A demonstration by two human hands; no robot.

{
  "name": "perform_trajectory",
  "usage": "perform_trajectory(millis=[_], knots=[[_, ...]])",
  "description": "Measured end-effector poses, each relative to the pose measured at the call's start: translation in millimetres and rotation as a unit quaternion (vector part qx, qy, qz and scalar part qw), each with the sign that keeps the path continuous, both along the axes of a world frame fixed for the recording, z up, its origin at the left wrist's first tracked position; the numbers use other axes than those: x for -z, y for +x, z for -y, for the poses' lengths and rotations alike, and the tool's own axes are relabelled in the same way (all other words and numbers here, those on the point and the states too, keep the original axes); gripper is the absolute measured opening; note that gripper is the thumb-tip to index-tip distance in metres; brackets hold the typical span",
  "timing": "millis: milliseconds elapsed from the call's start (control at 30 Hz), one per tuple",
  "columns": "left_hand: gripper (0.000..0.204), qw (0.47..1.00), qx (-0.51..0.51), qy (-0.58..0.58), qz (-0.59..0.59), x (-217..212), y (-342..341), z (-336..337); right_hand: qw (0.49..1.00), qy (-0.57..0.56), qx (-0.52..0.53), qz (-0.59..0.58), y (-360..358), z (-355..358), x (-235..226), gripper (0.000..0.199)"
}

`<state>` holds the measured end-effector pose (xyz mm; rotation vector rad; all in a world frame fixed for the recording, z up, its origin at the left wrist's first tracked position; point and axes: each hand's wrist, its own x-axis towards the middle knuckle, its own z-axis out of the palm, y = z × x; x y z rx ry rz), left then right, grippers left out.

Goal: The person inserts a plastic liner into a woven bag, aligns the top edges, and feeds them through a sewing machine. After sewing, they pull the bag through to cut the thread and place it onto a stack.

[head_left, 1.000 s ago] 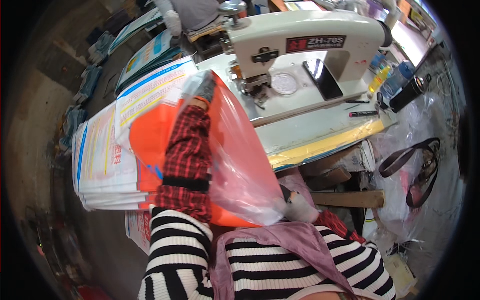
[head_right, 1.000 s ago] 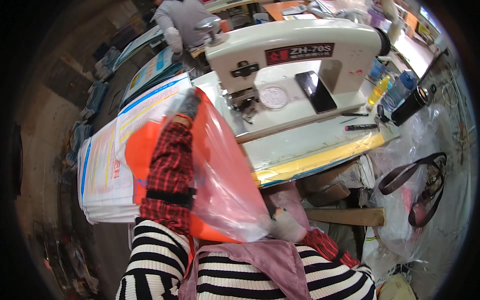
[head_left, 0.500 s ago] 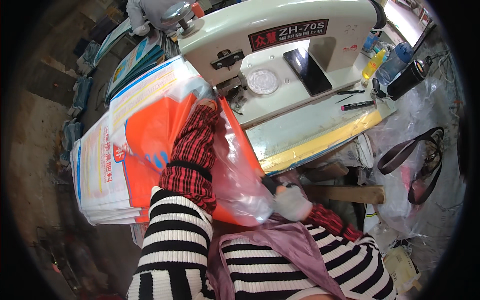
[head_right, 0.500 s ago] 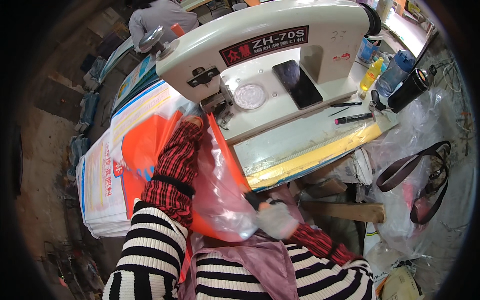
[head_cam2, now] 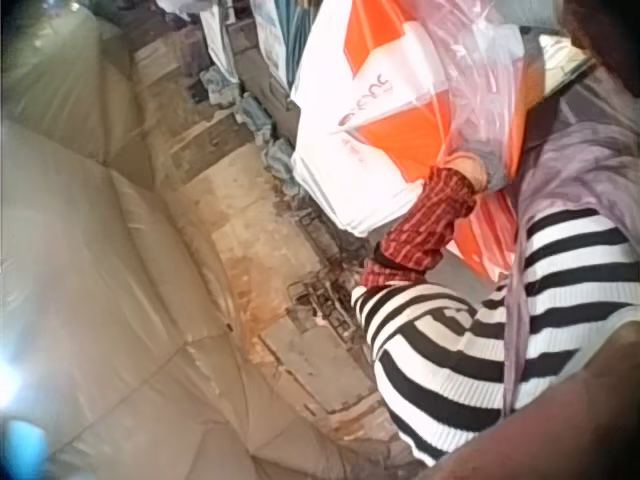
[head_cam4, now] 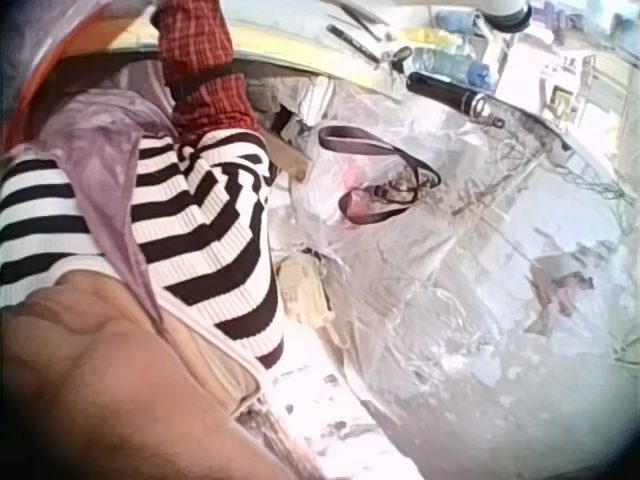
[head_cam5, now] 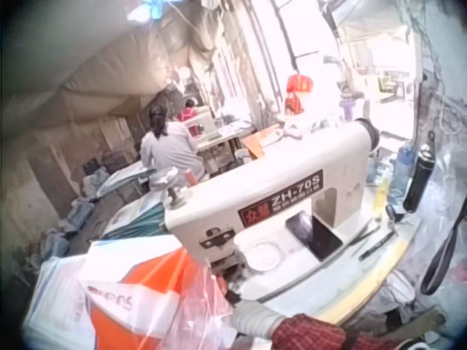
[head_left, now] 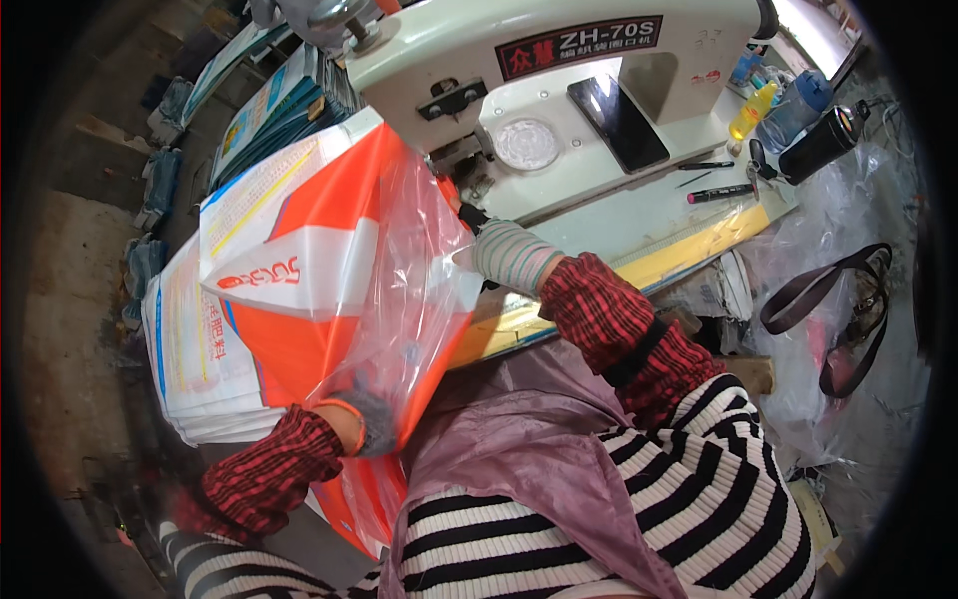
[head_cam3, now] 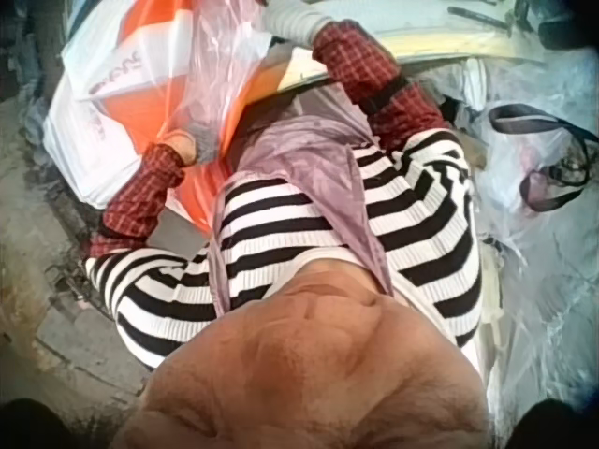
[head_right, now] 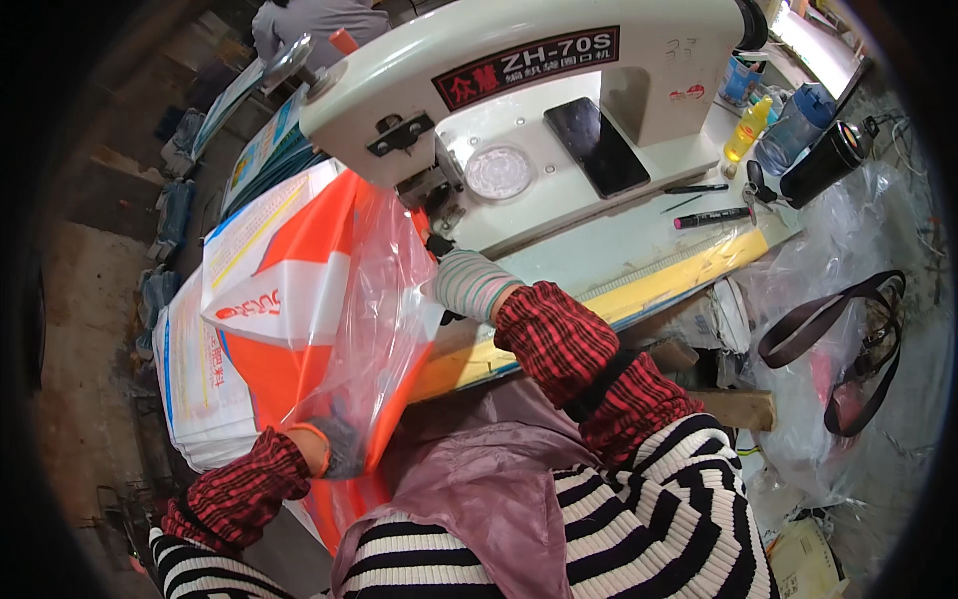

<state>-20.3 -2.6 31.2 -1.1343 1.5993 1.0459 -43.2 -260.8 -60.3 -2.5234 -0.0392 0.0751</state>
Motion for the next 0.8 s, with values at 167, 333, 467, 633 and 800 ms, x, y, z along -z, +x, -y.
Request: perform_trajectory(millis=[167, 333, 467, 633, 800], knots=[[0.027, 0.628, -0.544, -0.556, -0.032, -2.0, -14.7, 33.4, 0.967, -0.21, -0.083, 0.12, -16.5, -24.7, 14.9, 0.012], [0.024, 0.745, -0.313, -0.575, -0.126, 68.7, -22.2, -1.3, 0.95, -0.267, -0.14, 0.084, -15.9, -26.2, 16.7, 0.012], [0.029, 0.646, -0.365, -0.669, -0.044, 29.6, -12.2, 22.8, 0.974, -0.204, -0.04, 0.085, -25.9, -27.6, 32.0, 0.014], [0.03, 0.813, -0.3, -0.493, 0.072, 69.1, -24.1, -10.9, 0.973, -0.214, -0.043, 0.08, -21.6, -42.2, 26.0, 0.015], [0.014, 0.826, -0.135, -0.509, 0.202, 35.2, 18.8, -15.4, 0.969, -0.227, -0.058, 0.077, -22.1, -41.6, 20.9, 0.013]])
